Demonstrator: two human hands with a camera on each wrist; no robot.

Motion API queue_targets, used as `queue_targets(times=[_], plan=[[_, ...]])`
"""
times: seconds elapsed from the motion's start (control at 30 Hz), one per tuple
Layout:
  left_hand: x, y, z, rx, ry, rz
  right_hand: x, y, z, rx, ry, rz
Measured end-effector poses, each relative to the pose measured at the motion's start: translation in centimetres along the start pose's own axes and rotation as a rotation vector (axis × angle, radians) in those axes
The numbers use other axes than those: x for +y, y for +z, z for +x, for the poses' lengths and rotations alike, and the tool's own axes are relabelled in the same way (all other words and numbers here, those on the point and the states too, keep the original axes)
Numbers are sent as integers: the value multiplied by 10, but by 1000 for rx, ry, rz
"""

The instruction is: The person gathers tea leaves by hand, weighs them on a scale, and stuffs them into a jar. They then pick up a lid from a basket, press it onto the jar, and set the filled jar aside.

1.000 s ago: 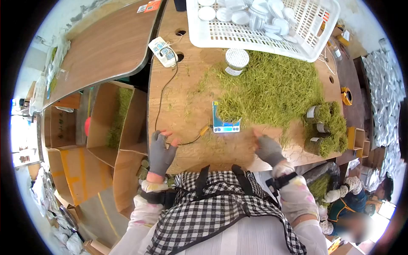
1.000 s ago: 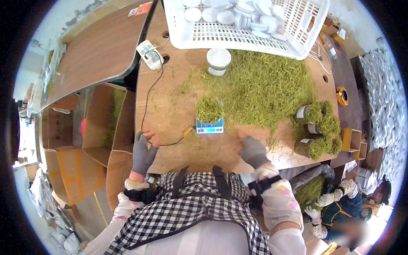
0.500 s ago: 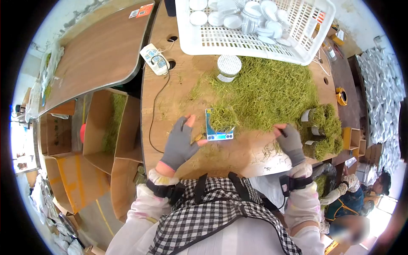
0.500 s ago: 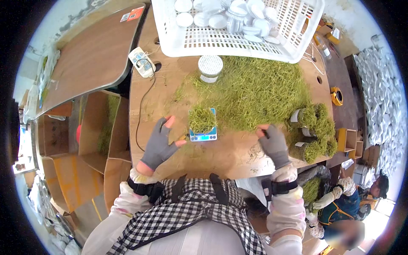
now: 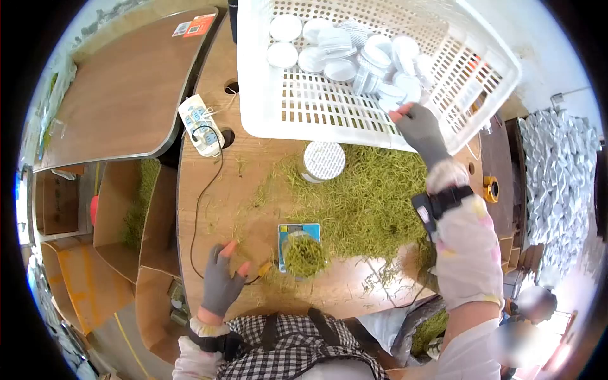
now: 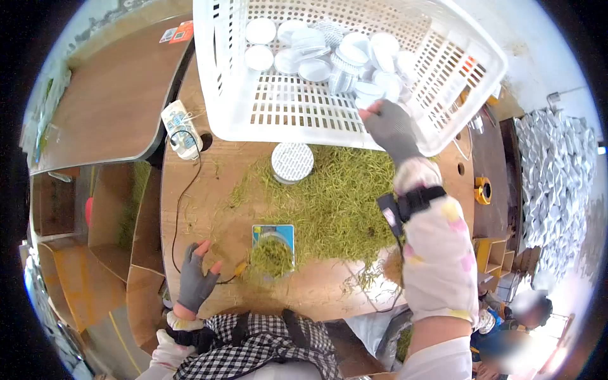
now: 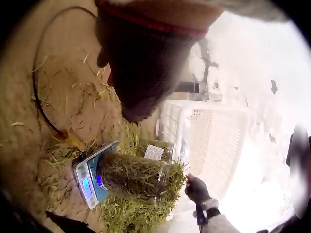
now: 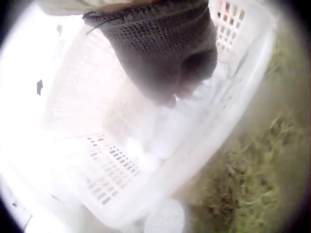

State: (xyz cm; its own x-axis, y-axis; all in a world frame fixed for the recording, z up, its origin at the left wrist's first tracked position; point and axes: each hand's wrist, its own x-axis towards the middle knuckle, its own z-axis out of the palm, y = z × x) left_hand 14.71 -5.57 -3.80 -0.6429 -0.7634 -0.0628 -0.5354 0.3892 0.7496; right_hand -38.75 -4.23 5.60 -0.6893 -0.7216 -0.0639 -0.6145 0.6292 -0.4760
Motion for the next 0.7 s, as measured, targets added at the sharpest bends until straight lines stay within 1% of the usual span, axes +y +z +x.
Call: queue_targets(times=[0.07, 0.1, 0.13, 0.17, 0.2, 0.27, 0.3, 0.37, 0.4, 0.47, 0.5, 0.57, 0.6, 0.63, 0.67, 0.7], plan=[[-3, 2, 4, -6, -33, 17, -34, 28, 28, 4, 65, -32], [-4, 2, 6, -8, -52, 33, -40, 44, 45, 16, 56, -90], [-3, 2, 10, -12, -61, 35, -51, 55, 54, 57, 107, -121], [0, 1, 12, -4, -33, 40, -61, 63, 60, 94, 158, -154], [1, 0, 13, 7, -5, 44, -53, 73, 75, 81, 157, -153], [1, -1, 13, 0, -6, 44, -22, 89, 101, 161, 81, -144], [1, -2, 14, 3, 8, 39, -21, 83, 101, 152, 79, -145], [-2, -1, 14, 14, 1, 36, -26, 62, 90, 117, 64, -287], [-3, 1, 13, 32, 3, 34, -24, 52, 84, 113, 59, -294], [-3, -1, 11, 32, -14, 3, -21, 28, 69, 145, -34, -402], [-2, -2, 10, 25, -30, -21, -20, 17, 60, 155, -36, -407], [-1, -3, 8, 51, -5, -5, -14, 0, 43, 153, -57, -408], [-1, -5, 6, 69, 11, 18, -13, -8, 38, 132, 59, -415], [-1, -9, 6, 60, 13, 25, -11, -17, 30, 144, 40, -438], [-1, -12, 5, 96, 90, 53, -4, -25, 20, 147, 25, -461], [-1, -15, 3, 122, 160, 81, 19, -32, 23, 142, -82, -549]])
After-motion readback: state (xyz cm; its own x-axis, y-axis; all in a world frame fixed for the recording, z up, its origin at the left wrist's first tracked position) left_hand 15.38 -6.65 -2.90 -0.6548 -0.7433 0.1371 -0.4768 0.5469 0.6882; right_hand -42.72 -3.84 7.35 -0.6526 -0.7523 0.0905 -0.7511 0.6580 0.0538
